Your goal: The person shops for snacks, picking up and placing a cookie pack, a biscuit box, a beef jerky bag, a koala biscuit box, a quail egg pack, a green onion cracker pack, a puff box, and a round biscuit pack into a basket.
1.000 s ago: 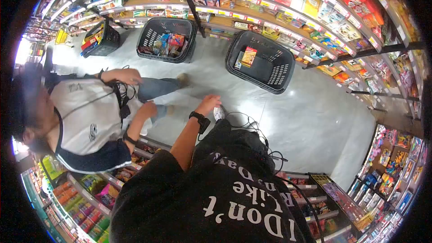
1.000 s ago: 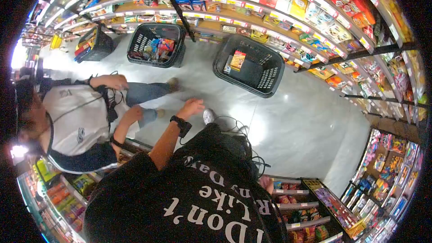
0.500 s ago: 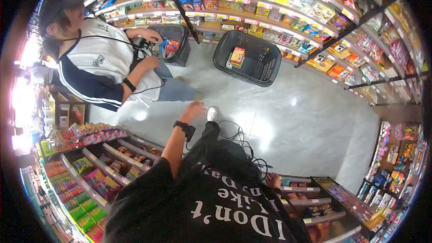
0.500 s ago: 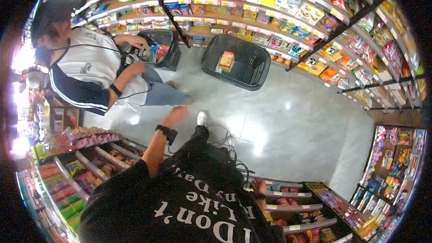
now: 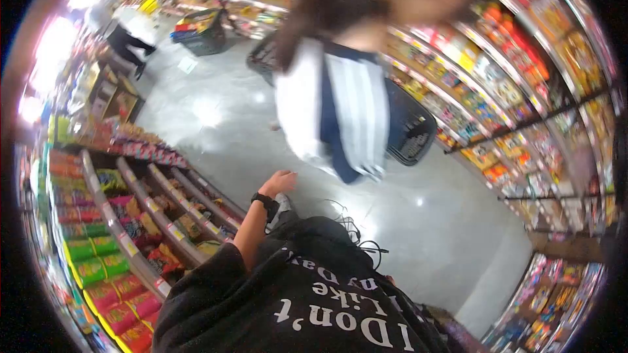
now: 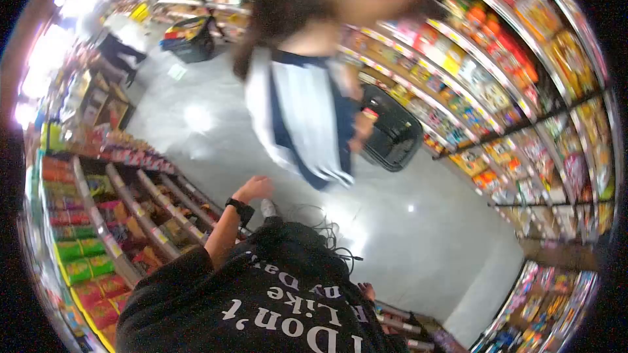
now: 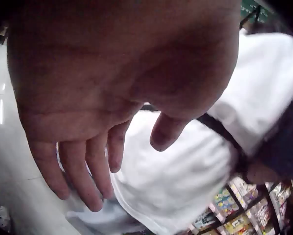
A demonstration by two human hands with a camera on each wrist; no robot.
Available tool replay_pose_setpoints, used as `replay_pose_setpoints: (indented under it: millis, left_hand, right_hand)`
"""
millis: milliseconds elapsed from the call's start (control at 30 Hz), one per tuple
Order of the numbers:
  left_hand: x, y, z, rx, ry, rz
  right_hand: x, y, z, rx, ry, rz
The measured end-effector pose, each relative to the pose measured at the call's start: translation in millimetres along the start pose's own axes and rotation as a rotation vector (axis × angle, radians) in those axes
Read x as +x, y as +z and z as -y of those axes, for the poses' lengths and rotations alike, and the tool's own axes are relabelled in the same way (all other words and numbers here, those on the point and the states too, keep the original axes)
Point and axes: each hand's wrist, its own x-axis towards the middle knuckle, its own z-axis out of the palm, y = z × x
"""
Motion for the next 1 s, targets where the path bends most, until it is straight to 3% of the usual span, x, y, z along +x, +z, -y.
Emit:
replay_pose_setpoints:
  millis: [100, 200, 300, 400, 467, 533, 667, 733, 800, 900, 1000]
  left_hand:
    - [-47.6, -26.6, -53.9, -0.158, -0.176, -0.292]
    - [-72.8, -92.7, -40.7, -0.222, -0.002, -0.276]
    - [-60.7, -165.4, -7.4, -0.602, -0.033, -0.294]
    - [-77.8, -211.0, -24.3, -0.479, -0.119, -0.501]
    - [-56.5, -258.9, 22.6, -0.596, -0.074, -0.384]
    - [-48.5, -282.9, 23.2, -0.593, -0.102, -0.347]
    - [-63.9, -290.8, -87.8, -0.386, -0.255, -0.442]
    - [-48.3, -313.8, -103.7, -0.350, -0.312, -0.460]
    - [-24.4, -350.0, -112.7, -0.356, -0.370, -0.439]
    - [0.3, -405.1, -145.8, -0.259, -0.357, -0.478]
    - [17.0, -460.0, -206.8, -0.219, -0.369, -0.537]
  right_hand:
    - [4.3, 63.7, 28.0, -0.048, 0.011, 0.001]
    - [-5.2, 134.3, 50.0, -0.071, 0.026, -0.043]
    - [-25.3, 211.4, 61.4, -0.166, -0.008, -0.020]
    - [-51.3, 277.0, 47.1, -0.181, 0.005, 0.017]
    - [-46.6, 305.7, 31.7, -0.157, 0.022, 0.019]
    - [-42.4, 331.1, 18.8, -0.174, 0.036, 0.023]
    - [-10.6, 380.0, 6.7, -0.333, 0.055, 0.042]
    - [12.2, 393.7, 3.1, -0.558, 0.024, 0.051]
    - [44.4, 398.0, -3.3, -1.010, -0.088, 0.078]
    - [113.0, 397.4, -1.2, -1.775, -0.340, 0.191]
    - [151.1, 435.6, 28.5, -2.409, -0.693, 0.229]
